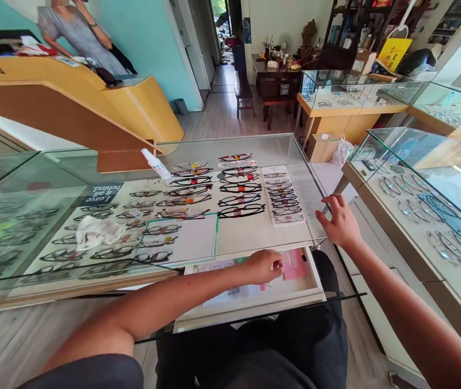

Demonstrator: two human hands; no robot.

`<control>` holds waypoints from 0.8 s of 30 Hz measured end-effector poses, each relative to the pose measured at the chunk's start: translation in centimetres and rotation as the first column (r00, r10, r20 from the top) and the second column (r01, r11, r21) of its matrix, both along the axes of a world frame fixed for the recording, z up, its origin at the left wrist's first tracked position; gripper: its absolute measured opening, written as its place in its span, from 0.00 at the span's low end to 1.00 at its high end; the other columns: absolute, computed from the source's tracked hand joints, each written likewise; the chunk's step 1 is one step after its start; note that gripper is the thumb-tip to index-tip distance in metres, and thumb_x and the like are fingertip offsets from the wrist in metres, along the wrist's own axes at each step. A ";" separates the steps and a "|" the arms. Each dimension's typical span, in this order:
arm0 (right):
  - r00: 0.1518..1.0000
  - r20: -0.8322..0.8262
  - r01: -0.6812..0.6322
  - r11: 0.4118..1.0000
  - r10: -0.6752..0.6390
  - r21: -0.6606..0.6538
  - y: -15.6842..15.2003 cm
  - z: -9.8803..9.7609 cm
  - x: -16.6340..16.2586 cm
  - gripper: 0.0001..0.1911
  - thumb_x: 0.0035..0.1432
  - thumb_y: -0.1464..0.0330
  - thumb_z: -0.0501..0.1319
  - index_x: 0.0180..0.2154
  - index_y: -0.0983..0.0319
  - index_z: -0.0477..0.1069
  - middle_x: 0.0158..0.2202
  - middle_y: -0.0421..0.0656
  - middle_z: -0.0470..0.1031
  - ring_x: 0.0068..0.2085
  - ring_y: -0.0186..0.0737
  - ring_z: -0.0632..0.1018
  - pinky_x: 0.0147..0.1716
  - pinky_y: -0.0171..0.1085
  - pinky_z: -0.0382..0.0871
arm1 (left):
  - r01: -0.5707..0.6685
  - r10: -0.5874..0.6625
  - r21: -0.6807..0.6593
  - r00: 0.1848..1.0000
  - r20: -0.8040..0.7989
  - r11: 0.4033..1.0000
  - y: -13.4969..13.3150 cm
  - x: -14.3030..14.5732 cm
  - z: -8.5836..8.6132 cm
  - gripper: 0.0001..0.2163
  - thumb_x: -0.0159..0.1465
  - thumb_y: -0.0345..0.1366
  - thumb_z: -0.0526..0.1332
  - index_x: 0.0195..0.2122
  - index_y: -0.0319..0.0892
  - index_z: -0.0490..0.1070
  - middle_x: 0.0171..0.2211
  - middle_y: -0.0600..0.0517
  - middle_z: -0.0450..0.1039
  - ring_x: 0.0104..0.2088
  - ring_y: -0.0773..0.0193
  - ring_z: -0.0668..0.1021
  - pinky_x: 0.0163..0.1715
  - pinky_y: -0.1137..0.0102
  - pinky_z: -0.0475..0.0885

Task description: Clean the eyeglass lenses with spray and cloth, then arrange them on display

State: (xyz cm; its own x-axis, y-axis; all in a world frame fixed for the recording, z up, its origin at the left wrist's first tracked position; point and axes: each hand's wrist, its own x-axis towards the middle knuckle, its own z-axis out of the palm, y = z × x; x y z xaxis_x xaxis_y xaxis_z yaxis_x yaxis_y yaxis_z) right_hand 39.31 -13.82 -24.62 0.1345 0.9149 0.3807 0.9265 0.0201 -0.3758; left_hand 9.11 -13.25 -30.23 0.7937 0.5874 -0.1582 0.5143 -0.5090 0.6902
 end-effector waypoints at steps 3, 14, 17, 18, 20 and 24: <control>0.999 0.030 -0.031 0.999 0.031 0.018 0.1 -0.2 0.6 0.20 0.70 0.55 0.59 0.56 0.58 0.73 0.59 0.55 0.75 0.56 0.63 0.79 0.56 0.59 0.75 | 0.086 -0.093 -0.111 0.994 -0.061 0.990 -2.6 -4.3 4.8 0.03 0.65 0.38 0.65 0.35 0.50 0.79 0.35 0.53 0.83 0.36 0.58 0.82 0.35 0.65 0.71; 0.830 0.170 -0.543 0.839 0.532 0.027 3.4 6.3 -7.9 0.15 0.73 0.61 0.60 0.49 0.56 0.85 0.58 0.50 0.83 0.59 0.57 0.79 0.62 0.60 0.72 | -0.479 0.548 0.585 0.834 0.070 0.655 -1.0 -22.8 14.7 0.13 0.70 0.48 0.55 0.38 0.53 0.79 0.42 0.48 0.81 0.49 0.47 0.80 0.57 0.55 0.72; 0.760 0.202 -0.623 0.781 0.618 -0.046 5.4 7.2 -12.8 0.14 0.73 0.61 0.61 0.50 0.54 0.86 0.62 0.48 0.83 0.64 0.60 0.77 0.62 0.62 0.72 | -0.634 0.791 0.731 0.570 0.222 0.252 1.4 -29.2 13.0 0.20 0.71 0.51 0.55 0.54 0.49 0.80 0.63 0.45 0.75 0.64 0.40 0.74 0.68 0.48 0.65; 0.747 0.210 -0.632 0.772 0.631 -0.075 6.2 7.4 -14.0 0.14 0.72 0.62 0.63 0.50 0.54 0.86 0.62 0.48 0.83 0.65 0.61 0.76 0.63 0.63 0.72 | -0.647 0.842 0.739 0.493 0.219 0.186 2.0 -31.1 12.3 0.24 0.70 0.52 0.56 0.60 0.46 0.77 0.69 0.42 0.70 0.68 0.36 0.70 0.70 0.45 0.63; 0.717 0.218 -0.648 0.748 0.662 -0.142 7.8 7.4 -15.7 0.12 0.69 0.64 0.66 0.50 0.53 0.86 0.63 0.47 0.82 0.67 0.61 0.76 0.65 0.63 0.71 | -0.690 0.919 0.707 0.363 0.154 0.154 3.2 -34.4 10.8 0.31 0.70 0.54 0.57 0.68 0.41 0.71 0.76 0.36 0.61 0.72 0.31 0.65 0.71 0.41 0.61; 0.678 0.201 -0.666 0.707 0.707 -0.239 10.2 7.2 -16.7 0.10 0.63 0.66 0.70 0.45 0.54 0.87 0.62 0.46 0.83 0.67 0.61 0.77 0.67 0.63 0.70 | -0.801 0.974 0.563 0.227 -0.025 0.201 5.0 -38.1 8.9 0.34 0.73 0.57 0.50 0.70 0.39 0.69 0.74 0.30 0.64 0.73 0.27 0.64 0.71 0.37 0.59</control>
